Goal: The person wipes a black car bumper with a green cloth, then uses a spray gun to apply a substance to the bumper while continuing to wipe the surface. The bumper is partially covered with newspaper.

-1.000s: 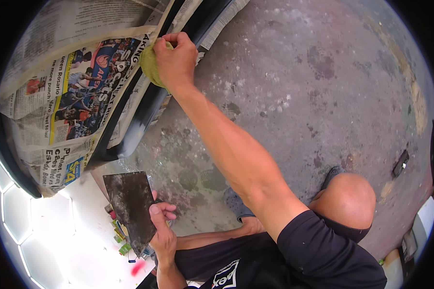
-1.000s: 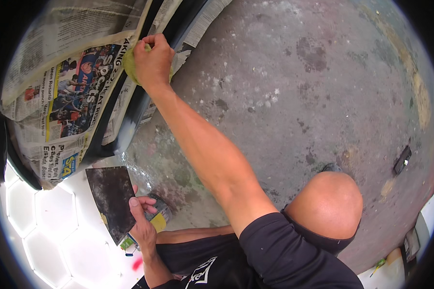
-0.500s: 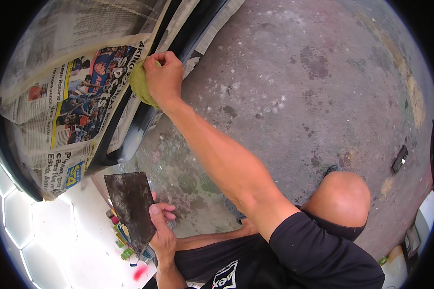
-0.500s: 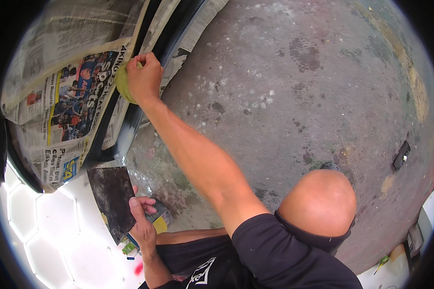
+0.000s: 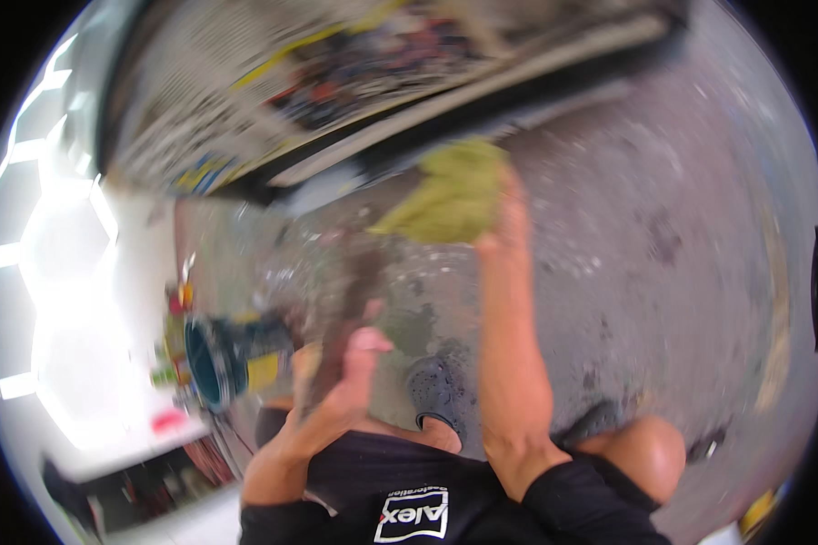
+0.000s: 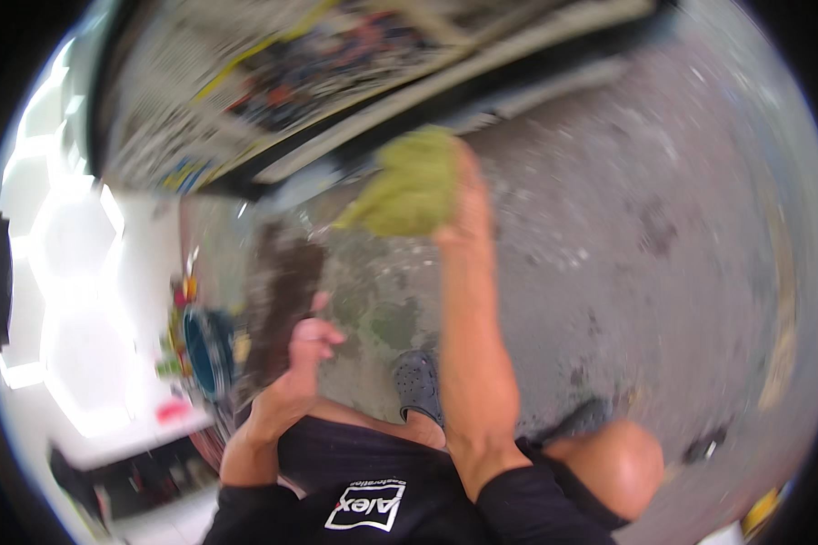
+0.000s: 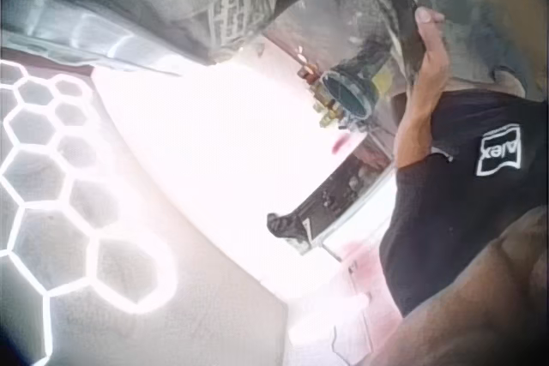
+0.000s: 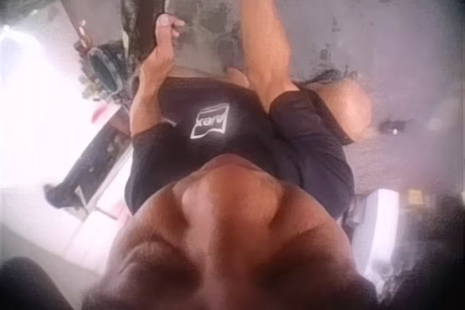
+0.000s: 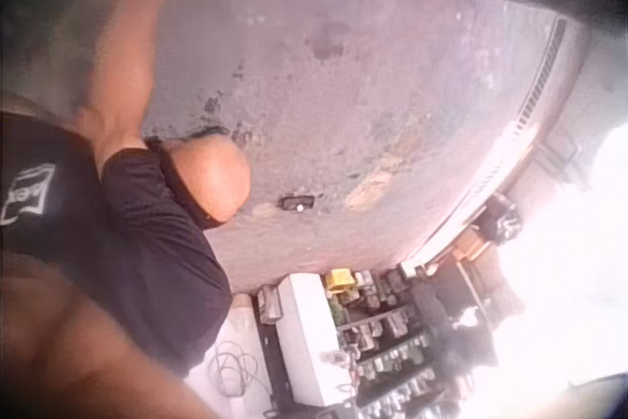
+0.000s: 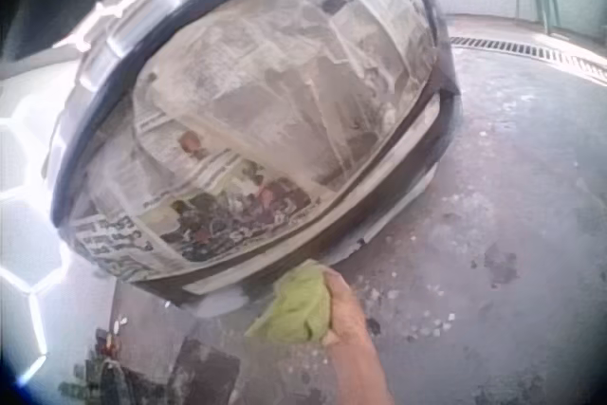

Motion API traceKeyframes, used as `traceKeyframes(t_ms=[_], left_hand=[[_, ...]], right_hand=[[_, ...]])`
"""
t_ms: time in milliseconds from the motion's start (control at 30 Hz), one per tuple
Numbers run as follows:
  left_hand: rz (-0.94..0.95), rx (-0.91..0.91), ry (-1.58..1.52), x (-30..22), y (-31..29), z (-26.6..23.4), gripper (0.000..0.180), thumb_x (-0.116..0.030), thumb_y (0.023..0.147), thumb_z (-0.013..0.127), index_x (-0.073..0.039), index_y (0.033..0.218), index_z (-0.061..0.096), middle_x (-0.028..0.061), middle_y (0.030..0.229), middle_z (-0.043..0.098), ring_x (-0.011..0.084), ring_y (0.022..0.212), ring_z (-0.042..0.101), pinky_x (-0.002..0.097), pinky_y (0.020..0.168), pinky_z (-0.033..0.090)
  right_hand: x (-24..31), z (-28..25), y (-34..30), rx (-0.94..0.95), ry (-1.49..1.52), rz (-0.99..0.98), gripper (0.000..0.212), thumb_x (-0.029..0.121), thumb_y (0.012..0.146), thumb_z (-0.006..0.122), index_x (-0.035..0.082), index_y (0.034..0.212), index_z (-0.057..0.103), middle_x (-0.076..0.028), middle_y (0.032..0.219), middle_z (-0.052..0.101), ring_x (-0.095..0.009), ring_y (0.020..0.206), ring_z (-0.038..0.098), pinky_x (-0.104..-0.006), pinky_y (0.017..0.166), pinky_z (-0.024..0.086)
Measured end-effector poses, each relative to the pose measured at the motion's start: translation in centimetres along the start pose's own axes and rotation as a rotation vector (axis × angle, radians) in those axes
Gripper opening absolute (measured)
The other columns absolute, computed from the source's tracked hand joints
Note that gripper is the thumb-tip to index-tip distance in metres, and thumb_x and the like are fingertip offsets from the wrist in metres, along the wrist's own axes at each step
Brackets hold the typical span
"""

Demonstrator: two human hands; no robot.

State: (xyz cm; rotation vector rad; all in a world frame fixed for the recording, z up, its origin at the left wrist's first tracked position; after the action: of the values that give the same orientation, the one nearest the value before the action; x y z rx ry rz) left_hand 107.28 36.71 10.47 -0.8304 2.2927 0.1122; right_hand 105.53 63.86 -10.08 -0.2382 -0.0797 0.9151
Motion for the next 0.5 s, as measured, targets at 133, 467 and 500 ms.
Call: traceKeyframes(t_ms=[133,467,500], left_hand=[[0.142,0.067,-0.034,-3.3,1.4,-2.4,0.051,-0.011,0.088,0.078,-0.002,0.137,0.066,0.0186,0.103,0.077,0.0384,0.089,0.075,0.0473,0.076,0.06],[-0.22,0.045,-0.465,-3.9,-3.9,-5.9,0.036,-0.039,0.11,0.061,-0.004,0.112,0.065,0.0196,0.081,0.074,0.0463,0.079,0.074,0.0561,0.068,0.055],[-0.283,0.023,-0.538,-3.7,-4.1,-6.3,0.04,-0.043,0.113,0.058,-0.004,0.114,0.065,0.0207,0.082,0.075,0.0471,0.079,0.074,0.0559,0.069,0.055]], right_hand=[[2.6,-4.4,-5.5,-0.179,-0.182,0.049,0.038,0.033,0.11,0.066,0.002,0.131,0.071,-0.014,0.119,0.077,-0.03,0.106,0.077,-0.0459,0.092,0.066],[0.3,-1.8,-22.8,-0.536,-0.691,0.402,0.055,0.046,0.117,0.047,0.0,0.143,0.064,-0.017,0.132,0.074,-0.034,0.114,0.076,-0.0505,0.096,0.066],[-0.7,-0.5,-23.9,-0.563,-0.72,0.456,0.057,0.047,0.118,0.045,0.0,0.144,0.064,-0.017,0.133,0.074,-0.034,0.115,0.076,-0.051,0.097,0.066]])
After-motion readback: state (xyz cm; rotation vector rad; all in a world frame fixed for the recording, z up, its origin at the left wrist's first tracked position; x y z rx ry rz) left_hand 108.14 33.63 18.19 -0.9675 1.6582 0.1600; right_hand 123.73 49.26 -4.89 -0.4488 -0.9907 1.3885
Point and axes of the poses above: each hand's wrist, its own y-axis towards the middle knuckle, its own z-axis out of the palm, x = y × z, the point moved 2 cm from there along y, towards the middle knuckle
